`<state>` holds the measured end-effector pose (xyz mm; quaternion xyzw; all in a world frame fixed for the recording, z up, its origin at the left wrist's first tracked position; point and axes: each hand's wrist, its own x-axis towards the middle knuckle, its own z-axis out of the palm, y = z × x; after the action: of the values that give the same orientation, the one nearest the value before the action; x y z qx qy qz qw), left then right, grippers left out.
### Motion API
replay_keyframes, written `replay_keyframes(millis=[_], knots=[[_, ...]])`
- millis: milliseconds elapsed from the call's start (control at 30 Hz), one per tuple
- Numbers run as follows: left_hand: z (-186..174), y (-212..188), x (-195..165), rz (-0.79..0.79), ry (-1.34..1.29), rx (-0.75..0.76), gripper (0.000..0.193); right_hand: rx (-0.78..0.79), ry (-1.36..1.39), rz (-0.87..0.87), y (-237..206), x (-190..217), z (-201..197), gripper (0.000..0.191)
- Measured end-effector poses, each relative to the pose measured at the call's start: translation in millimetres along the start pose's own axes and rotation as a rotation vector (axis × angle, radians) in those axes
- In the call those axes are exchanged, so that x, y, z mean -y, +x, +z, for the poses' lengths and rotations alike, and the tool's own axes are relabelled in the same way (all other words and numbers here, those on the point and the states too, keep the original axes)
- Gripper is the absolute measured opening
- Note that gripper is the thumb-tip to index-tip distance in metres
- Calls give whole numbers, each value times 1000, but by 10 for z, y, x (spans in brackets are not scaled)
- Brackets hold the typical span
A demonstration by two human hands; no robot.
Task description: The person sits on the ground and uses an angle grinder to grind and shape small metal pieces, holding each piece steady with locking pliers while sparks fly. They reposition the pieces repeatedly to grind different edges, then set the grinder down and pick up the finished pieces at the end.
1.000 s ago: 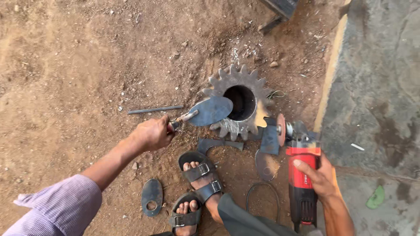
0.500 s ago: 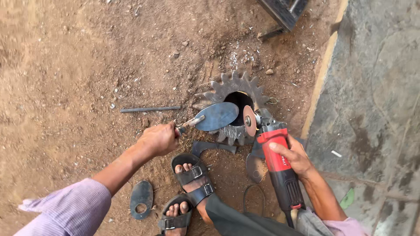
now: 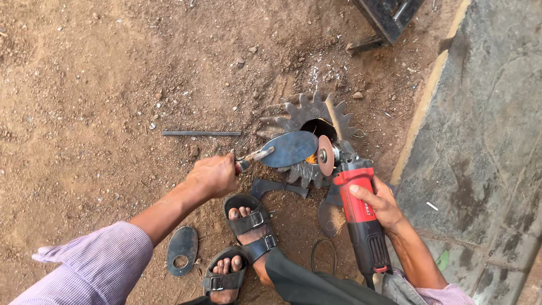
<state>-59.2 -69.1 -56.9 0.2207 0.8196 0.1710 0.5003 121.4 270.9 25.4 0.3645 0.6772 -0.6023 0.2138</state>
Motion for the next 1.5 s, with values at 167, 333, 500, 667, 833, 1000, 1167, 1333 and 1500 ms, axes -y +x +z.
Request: replay_keyframes(millis=[167, 333, 500, 667, 833, 1000, 1167, 1333, 1500], knots=[[4, -13, 18, -40, -17, 8, 31, 0, 1, 28, 36, 61, 39, 65], [6, -29, 10, -4, 23, -1, 30, 16, -19, 46, 44, 158, 29, 64], [-10, -51, -10, -54, 32, 92, 25, 69, -60, 58, 62, 279, 6, 63], [-52, -83, -15, -23, 62, 78, 25, 105, -106, 65, 98, 474, 23, 60], [-80, -116, -39, -36, 58, 91, 27, 132, -184, 50, 123, 702, 49, 59], [-67, -154, -42, -17, 37, 47, 31, 210, -370, -28, 247, 947, -19, 62], [-13, -144, -26, -35, 14, 35, 32, 210, -468, -42, 265, 1011, -16, 60], [108, -137, 2, -5, -36, -49, 31, 170, -209, 15, 120, 744, 90, 62], [222, -118, -51, -72, -48, -12, 30, 95, -84, -7, 4, 455, 186, 60]])
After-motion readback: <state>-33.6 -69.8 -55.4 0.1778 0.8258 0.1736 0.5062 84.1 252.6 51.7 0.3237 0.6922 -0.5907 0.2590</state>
